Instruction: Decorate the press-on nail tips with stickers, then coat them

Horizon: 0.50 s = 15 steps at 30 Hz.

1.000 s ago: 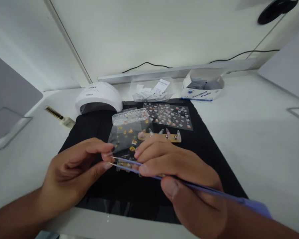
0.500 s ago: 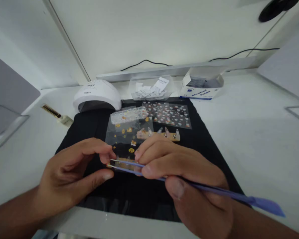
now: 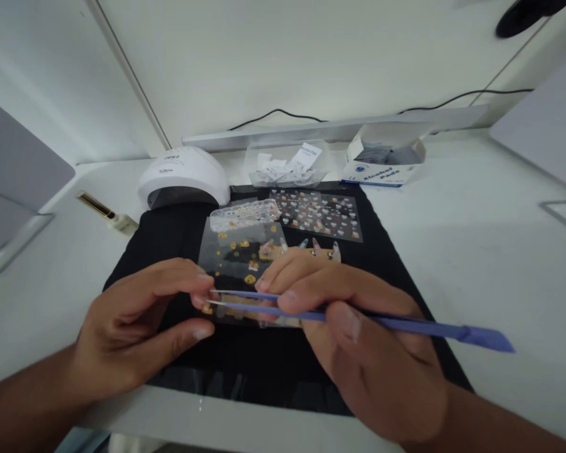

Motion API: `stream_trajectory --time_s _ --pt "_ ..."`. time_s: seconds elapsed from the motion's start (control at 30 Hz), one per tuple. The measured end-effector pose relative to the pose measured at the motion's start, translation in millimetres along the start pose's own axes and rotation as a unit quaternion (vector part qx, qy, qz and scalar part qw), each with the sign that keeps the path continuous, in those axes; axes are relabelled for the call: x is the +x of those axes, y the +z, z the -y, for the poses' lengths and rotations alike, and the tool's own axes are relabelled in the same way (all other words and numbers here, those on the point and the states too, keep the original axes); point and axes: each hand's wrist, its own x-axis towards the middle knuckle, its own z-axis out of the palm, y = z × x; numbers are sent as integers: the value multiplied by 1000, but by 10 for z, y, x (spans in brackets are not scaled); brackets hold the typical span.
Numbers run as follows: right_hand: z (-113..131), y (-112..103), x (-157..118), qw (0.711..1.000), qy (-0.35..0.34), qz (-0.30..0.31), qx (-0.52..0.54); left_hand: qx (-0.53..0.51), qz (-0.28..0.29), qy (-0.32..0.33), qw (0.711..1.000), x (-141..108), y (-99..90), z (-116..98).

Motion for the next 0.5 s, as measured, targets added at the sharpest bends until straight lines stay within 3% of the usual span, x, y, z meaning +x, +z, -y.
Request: stream_trajectory --time_s 0.27,0.5 --pt "11 25 -7 1000 3 17 -8 -9 -21 -17 1000 -20 13 -25" --pt "-2 18 -51 997 -37 42 -56 33 -23 -16 999 0 -23 -75"
